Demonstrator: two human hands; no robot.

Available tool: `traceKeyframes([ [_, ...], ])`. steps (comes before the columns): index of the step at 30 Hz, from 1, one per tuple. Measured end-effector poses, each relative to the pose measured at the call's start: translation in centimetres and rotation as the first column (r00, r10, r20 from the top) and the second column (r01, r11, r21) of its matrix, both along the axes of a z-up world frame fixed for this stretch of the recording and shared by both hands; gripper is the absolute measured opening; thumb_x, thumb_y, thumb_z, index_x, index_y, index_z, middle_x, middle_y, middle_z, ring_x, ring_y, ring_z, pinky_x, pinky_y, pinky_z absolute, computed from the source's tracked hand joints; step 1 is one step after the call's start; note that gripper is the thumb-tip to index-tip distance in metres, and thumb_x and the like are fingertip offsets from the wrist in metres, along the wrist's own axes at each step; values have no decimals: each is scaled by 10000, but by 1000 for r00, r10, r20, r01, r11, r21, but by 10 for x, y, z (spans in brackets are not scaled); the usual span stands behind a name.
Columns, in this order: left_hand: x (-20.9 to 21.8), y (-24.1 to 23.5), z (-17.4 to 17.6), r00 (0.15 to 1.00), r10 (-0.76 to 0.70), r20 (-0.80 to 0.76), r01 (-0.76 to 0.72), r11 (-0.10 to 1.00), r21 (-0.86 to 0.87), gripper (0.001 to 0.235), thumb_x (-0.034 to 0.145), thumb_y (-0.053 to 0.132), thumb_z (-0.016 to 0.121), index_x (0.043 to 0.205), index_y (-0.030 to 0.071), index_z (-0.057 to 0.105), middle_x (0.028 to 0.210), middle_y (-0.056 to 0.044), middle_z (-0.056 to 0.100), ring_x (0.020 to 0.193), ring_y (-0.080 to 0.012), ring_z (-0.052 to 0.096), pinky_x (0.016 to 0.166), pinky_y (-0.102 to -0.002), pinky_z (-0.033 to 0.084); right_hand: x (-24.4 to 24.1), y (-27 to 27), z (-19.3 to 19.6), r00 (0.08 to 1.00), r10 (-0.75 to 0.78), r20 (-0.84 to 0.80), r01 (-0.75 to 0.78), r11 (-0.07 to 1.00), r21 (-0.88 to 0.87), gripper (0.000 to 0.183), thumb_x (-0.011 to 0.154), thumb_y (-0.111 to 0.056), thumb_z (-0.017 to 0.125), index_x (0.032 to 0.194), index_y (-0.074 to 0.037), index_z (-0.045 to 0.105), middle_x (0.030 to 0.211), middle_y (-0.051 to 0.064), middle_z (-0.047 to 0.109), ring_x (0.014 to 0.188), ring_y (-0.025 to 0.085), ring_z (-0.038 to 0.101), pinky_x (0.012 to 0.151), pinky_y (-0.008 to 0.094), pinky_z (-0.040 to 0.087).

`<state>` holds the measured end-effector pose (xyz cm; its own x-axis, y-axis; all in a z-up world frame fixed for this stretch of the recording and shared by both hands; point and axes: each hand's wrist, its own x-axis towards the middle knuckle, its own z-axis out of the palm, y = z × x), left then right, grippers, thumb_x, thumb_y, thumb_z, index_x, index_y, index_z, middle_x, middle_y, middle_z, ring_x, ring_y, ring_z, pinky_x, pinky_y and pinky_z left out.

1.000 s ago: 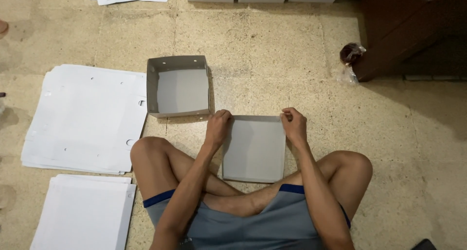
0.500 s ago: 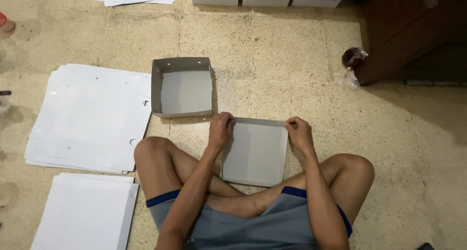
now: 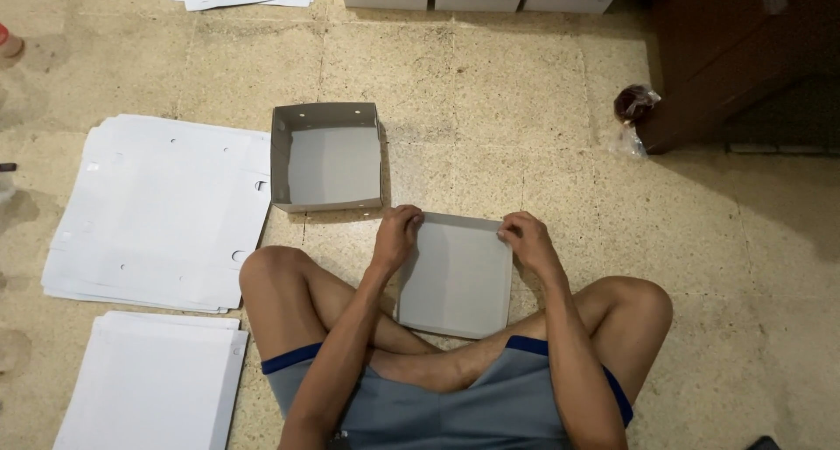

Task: The person sits on the floor and assembles a white cardboard box by folding the flaps and securing them with small fasteners. They then place a flat white sheet into the box and close the lid.

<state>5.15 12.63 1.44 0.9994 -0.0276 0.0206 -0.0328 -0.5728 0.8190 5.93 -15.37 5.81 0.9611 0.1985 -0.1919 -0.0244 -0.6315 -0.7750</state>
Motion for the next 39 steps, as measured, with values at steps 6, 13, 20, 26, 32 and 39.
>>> traceKeyframes([
  [6, -1, 3, 2, 995, 47, -92, -65, 977, -204, 114, 945, 40, 650, 976, 87, 750, 990, -119, 727, 987, -317, 678, 894, -440, 549, -2, -1, -10, 1000, -11, -21, 11, 1000, -7, 92, 913, -31, 689, 971, 24, 734, 1030, 234, 690, 1045, 421, 667, 892, 474, 562],
  [13, -4, 5, 4, 974, 120, -193, -173, 941, -290, 90, 891, 43, 724, 962, 83, 760, 985, -130, 744, 985, -325, 697, 900, -459, 547, 1, 1, -1, 1000, -28, -14, 28, 999, 17, 95, 884, -24, 717, 958, 7, 767, 960, 245, 688, 958, 407, 686, 805, 458, 583],
  [20, 7, -9, -9, 982, 149, -120, -172, 963, -207, 73, 857, 32, 756, 919, 68, 743, 900, -128, 743, 887, -301, 701, 795, -409, 546, 2, -3, 0, 999, -26, -19, 25, 998, -62, 204, 889, -12, 688, 1094, -8, 687, 935, 234, 678, 949, 390, 692, 803, 499, 577],
  [26, 40, -40, -10, 990, 135, -40, -134, 991, 19, 94, 880, 105, 734, 974, 110, 729, 983, -89, 743, 957, -308, 679, 845, -438, 542, 4, -11, -16, 997, -68, -21, 63, 981, -185, 131, 889, -16, 679, 1016, -1, 705, 907, 214, 665, 911, 374, 696, 782, 493, 575],
  [32, 19, -83, 52, 980, 35, 196, -55, 994, 98, 203, 913, 28, 634, 1116, 18, 636, 1198, -217, 615, 1157, -428, 579, 994, -573, 455, -10, -18, -44, 962, -256, -93, 235, 953, -192, 137, 905, -31, 614, 1018, 28, 665, 867, 212, 627, 856, 356, 691, 745, 473, 555],
  [39, -59, -113, -18, 966, -206, -158, 235, 952, 196, 353, 933, 268, 615, 1266, 158, 585, 1286, -80, 591, 1275, -296, 540, 1129, -565, 292, -54, 7, -6, 891, -317, -326, 260, 944, -204, 106, 858, -59, 605, 922, 24, 619, 778, 200, 635, 753, 347, 695, 679, 486, 543],
])
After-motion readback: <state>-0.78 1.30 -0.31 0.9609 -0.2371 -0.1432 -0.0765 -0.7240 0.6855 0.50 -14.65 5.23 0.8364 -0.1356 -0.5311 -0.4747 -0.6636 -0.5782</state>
